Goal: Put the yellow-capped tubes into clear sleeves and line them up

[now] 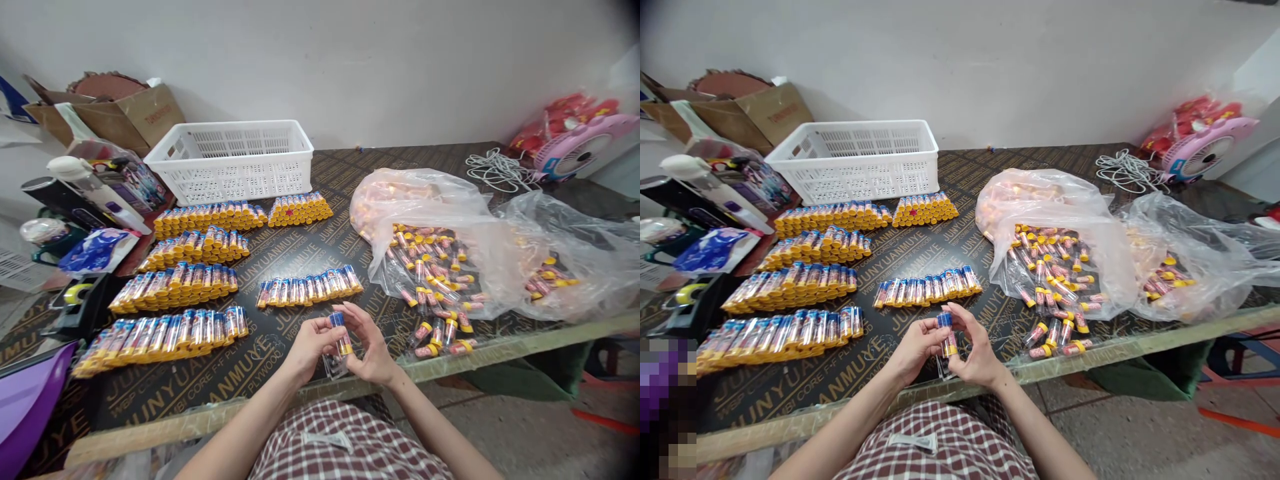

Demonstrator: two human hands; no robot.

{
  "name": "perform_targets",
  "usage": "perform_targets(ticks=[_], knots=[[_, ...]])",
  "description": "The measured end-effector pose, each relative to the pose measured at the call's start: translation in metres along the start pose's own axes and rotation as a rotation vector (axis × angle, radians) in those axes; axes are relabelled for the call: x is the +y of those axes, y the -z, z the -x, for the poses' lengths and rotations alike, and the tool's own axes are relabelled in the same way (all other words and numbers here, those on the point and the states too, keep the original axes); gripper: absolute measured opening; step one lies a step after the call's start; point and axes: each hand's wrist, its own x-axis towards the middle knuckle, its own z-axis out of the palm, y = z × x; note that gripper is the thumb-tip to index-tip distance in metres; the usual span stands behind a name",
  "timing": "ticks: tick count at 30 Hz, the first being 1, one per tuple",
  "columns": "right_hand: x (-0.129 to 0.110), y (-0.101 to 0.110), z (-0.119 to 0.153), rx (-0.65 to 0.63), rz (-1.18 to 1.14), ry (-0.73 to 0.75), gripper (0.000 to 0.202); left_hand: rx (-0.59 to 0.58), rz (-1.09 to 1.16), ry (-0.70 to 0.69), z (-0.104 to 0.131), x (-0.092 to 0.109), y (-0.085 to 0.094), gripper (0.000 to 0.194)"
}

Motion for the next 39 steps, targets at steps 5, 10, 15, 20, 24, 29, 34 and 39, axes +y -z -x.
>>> perform_targets(ticks=[5,10,15,20,24,29,34,39], knots=[[0.0,0.0,-0.003,0.019,0.005,0.01,0.083,0.017,-0.032,-0.044,-0.009,0.001,0.0,0.041],[0.008,0.031,-0.003,0.101,0.313,-0.063,0.08,0.274,-0.399,-0.302,-0.052,0.021,0.015,0.053],[0.042,0.084,0.012,0.289,0.784,-0.165,0.039,0.522,-1.018,-0.434,-0.096,0.041,0.021,0.051],[0.062,0.127,0.044,0.317,1.178,-0.356,0.035,0.538,-1.221,-0.536,-0.086,0.039,0.015,0.041],[0.063,0.145,0.062,0.245,1.431,-0.569,0.042,0.387,-1.303,-0.514,-0.052,0.018,0.025,0.032],[0.071,0.131,0.058,0.094,1.306,-0.608,0.04,0.202,-1.381,-0.246,-0.024,-0.025,0.046,0.02],[0.069,0.095,0.036,0.108,0.922,-0.486,0.046,0.222,-1.369,-0.291,-0.019,-0.045,0.051,0.009],[0.044,0.064,0.012,0.15,0.591,-0.367,0.047,0.207,-1.396,-0.297,-0.017,-0.041,0.05,0.007]])
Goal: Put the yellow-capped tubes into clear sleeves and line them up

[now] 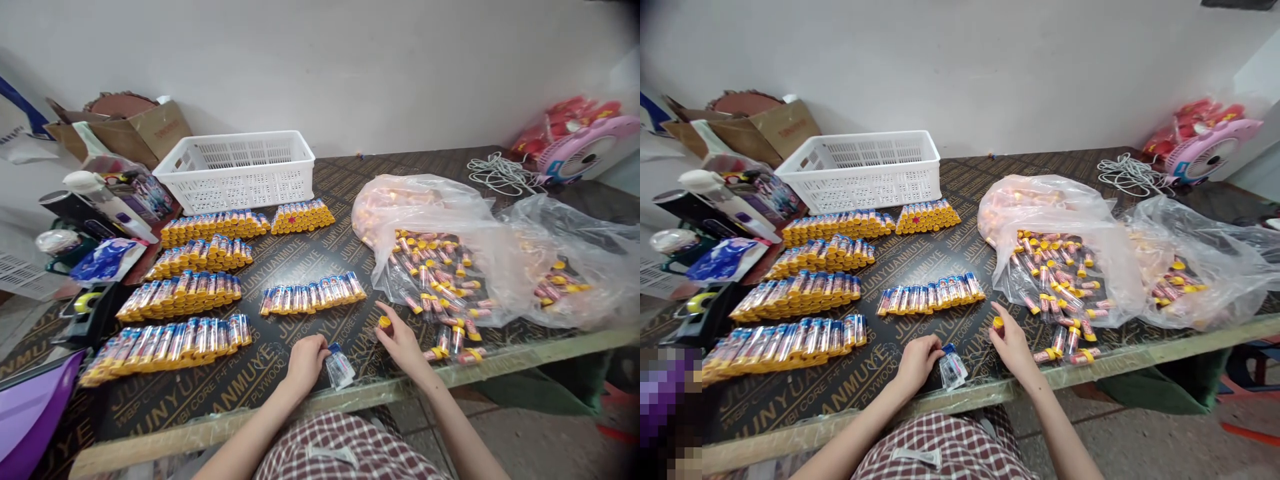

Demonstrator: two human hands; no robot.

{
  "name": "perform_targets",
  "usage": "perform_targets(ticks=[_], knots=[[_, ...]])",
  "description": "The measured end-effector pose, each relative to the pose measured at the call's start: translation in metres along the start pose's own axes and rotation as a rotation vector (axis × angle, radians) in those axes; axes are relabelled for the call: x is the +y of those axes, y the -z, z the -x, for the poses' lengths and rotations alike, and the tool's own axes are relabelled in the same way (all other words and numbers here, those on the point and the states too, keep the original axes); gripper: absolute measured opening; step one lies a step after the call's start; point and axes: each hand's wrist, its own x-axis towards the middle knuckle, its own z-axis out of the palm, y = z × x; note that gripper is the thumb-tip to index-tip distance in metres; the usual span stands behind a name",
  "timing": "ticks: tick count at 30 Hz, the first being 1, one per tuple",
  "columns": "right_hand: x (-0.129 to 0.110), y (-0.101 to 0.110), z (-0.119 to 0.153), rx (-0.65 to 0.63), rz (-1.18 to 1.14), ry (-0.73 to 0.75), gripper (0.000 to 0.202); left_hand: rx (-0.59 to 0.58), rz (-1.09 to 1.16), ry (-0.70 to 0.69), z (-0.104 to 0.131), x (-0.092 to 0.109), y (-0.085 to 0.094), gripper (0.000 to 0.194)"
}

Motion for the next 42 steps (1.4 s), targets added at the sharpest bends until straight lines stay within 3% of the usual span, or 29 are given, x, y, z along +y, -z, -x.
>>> perform_targets(ticks=[3,8,10,15,19,26,31,36,39,42], knots=[[-0.015,-0.004,-0.001,-0.027,-0.129,-0.024,0.033,-0.008,0.0,0.018,0.0,0.001,0.002,0.005],[-0.013,-0.011,0.001,0.003,-0.179,-0.048,0.028,0.058,0.109,0.01,0.0,0.001,0.003,0.009],[-0.013,-0.011,0.003,0.024,-0.211,-0.047,0.028,0.067,0.301,0.06,-0.002,0.002,0.004,0.011],[-0.028,-0.006,0.013,0.034,-0.379,-0.008,0.024,0.011,1.062,0.338,-0.012,0.009,0.015,0.027],[-0.048,-0.006,0.023,0.047,-0.447,0.041,0.024,0.1,1.294,0.406,-0.019,0.014,0.028,0.049],[-0.064,-0.011,0.035,0.11,-0.374,0.13,0.027,0.22,1.466,0.496,-0.028,0.012,0.033,0.038],[-0.068,-0.013,0.037,0.151,-0.297,0.18,0.028,0.328,1.464,0.496,-0.028,0.01,0.033,0.038],[-0.071,-0.013,0.037,0.172,-0.254,0.24,0.033,0.358,1.46,0.512,-0.028,0.011,0.034,0.039],[-0.072,-0.014,0.038,0.132,-0.252,0.264,0.034,0.362,1.431,0.504,-0.027,0.011,0.032,0.04],[-0.072,-0.016,0.038,0.006,-0.292,0.257,0.032,0.353,1.378,0.441,-0.025,0.014,0.029,0.038]])
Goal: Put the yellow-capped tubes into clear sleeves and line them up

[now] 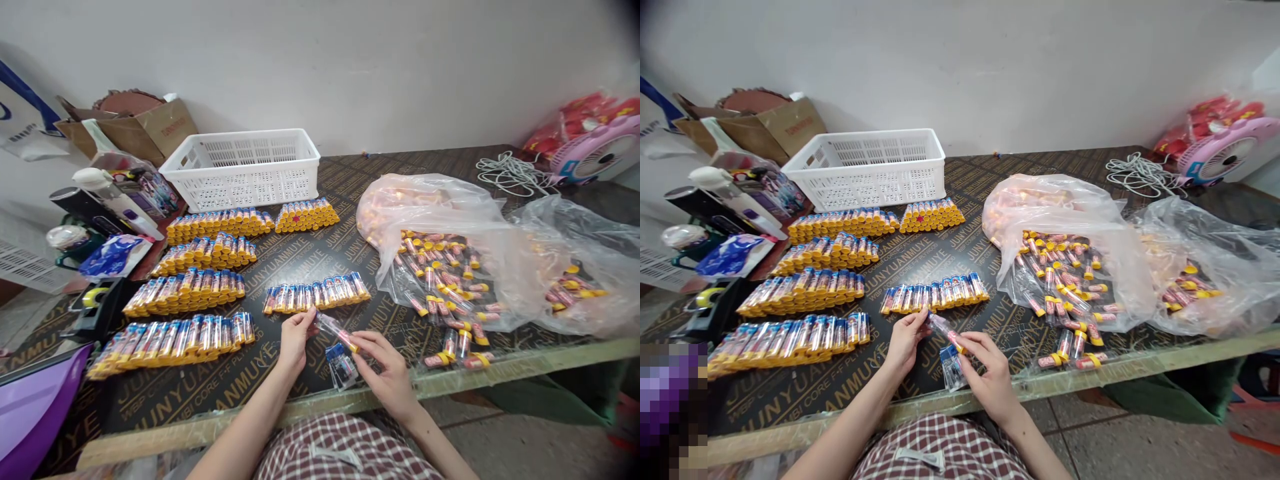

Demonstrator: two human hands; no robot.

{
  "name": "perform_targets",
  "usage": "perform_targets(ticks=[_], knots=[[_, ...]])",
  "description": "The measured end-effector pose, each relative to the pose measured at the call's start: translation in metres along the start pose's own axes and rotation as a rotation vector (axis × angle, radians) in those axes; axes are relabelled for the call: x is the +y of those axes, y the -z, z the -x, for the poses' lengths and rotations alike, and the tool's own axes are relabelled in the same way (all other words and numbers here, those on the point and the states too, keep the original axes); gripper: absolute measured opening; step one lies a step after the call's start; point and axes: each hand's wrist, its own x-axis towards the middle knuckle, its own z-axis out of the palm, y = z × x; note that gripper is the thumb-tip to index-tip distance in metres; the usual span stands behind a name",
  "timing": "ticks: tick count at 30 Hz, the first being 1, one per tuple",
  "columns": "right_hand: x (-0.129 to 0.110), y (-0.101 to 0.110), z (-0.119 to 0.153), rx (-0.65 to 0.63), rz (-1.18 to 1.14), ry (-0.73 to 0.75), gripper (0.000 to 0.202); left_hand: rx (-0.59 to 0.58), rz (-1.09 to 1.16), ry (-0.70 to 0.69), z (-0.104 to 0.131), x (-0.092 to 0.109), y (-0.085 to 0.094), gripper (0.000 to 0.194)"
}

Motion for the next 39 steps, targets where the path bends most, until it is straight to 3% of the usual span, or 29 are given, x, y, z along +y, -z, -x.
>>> perform_targets(ticks=[3,7,12,16,21,39], knots=[[0.002,-0.003,0.0,-0.055,-0.047,-0.027,0.031,-0.12,-0.008,-0.037,0.006,0.0,-0.004,0.033],[0.009,-0.007,-0.001,-0.044,-0.038,0.014,0.037,-0.244,0.035,0.013,0.015,0.006,-0.009,0.038],[0.014,-0.007,-0.009,-0.019,0.043,0.111,0.066,-0.368,-0.03,0.137,0.024,0.013,-0.013,0.039],[0.012,-0.004,-0.016,-0.092,-0.041,0.136,0.083,-0.474,-0.116,0.216,0.032,0.013,-0.016,0.036],[0.012,-0.004,-0.016,-0.189,-0.22,0.086,0.089,-0.496,-0.132,0.251,0.038,0.013,-0.017,0.037],[0.011,-0.008,-0.013,-0.123,-0.284,0.079,0.087,-0.515,-0.148,0.241,0.04,0.008,-0.015,0.032]])
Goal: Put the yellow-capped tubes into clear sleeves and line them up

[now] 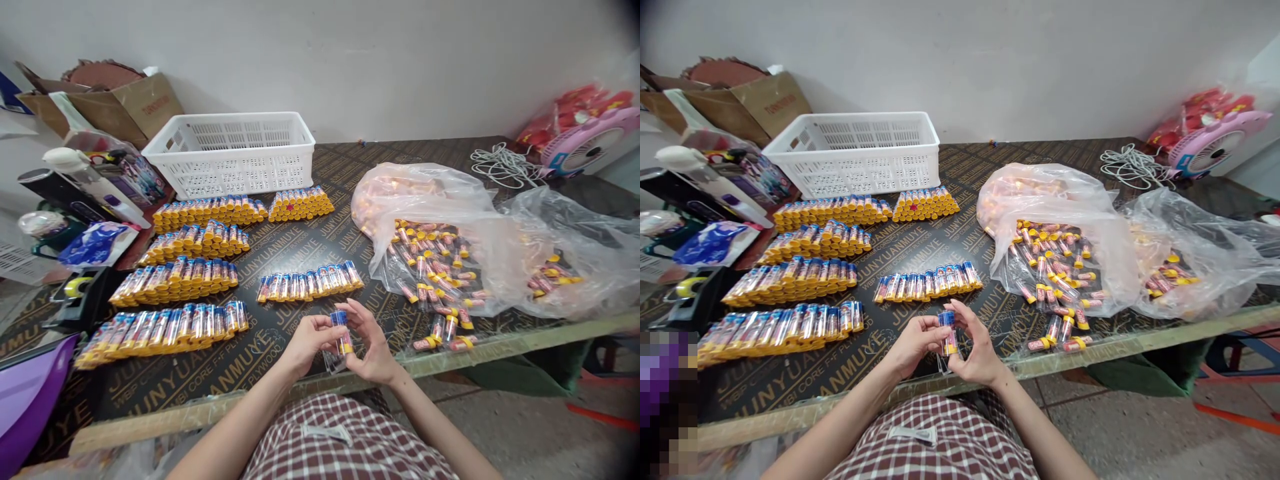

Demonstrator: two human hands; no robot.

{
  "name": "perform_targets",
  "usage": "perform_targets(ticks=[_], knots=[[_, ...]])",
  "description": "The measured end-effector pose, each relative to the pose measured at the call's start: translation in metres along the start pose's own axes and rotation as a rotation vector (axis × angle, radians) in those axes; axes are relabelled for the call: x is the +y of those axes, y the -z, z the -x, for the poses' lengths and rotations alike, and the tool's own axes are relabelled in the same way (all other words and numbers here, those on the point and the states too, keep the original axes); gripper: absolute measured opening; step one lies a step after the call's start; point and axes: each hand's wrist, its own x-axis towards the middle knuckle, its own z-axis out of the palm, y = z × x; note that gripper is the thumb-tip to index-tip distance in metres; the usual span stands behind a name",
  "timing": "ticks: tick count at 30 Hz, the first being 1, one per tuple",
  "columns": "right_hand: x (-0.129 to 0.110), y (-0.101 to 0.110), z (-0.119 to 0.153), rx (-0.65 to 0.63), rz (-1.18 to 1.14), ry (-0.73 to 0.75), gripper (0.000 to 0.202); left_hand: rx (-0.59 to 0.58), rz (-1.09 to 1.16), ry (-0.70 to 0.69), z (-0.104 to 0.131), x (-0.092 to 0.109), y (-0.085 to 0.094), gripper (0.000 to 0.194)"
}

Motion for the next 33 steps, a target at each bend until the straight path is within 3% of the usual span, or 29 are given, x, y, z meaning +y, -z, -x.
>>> perform_targets(ticks=[11,14,17,20,23,26,29,31,33], knots=[[0.002,-0.001,-0.001,0.017,-0.008,-0.007,0.085,0.011,0.006,-0.006,0.001,-0.001,-0.006,0.033],[0.004,0.0,-0.002,0.004,-0.002,-0.024,0.086,0.049,-0.035,-0.044,-0.008,0.003,-0.001,0.036],[0.007,0.007,-0.002,0.027,0.063,-0.03,0.092,0.235,-0.2,-0.211,-0.031,0.016,0.014,0.043],[0.01,0.016,0.001,0.076,0.114,-0.064,0.09,0.5,-0.556,-0.424,-0.061,0.035,0.033,0.048],[0.011,0.025,0.004,0.096,0.191,-0.091,0.081,0.598,-0.93,-0.47,-0.081,0.047,0.042,0.044],[0.013,0.034,0.003,0.113,0.356,-0.092,0.072,0.623,-1.141,-0.505,-0.083,0.05,0.039,0.04],[0.027,0.056,-0.003,0.214,0.611,-0.124,0.058,0.643,-1.185,-0.609,-0.067,0.043,0.034,0.03],[0.043,0.077,-0.006,0.301,0.845,-0.181,0.047,0.569,-1.205,-0.612,-0.052,0.032,0.034,0.028],[0.06,0.1,-0.007,0.3,1.115,-0.346,0.044,0.423,-1.239,-0.493,-0.037,0.016,0.036,0.03]])
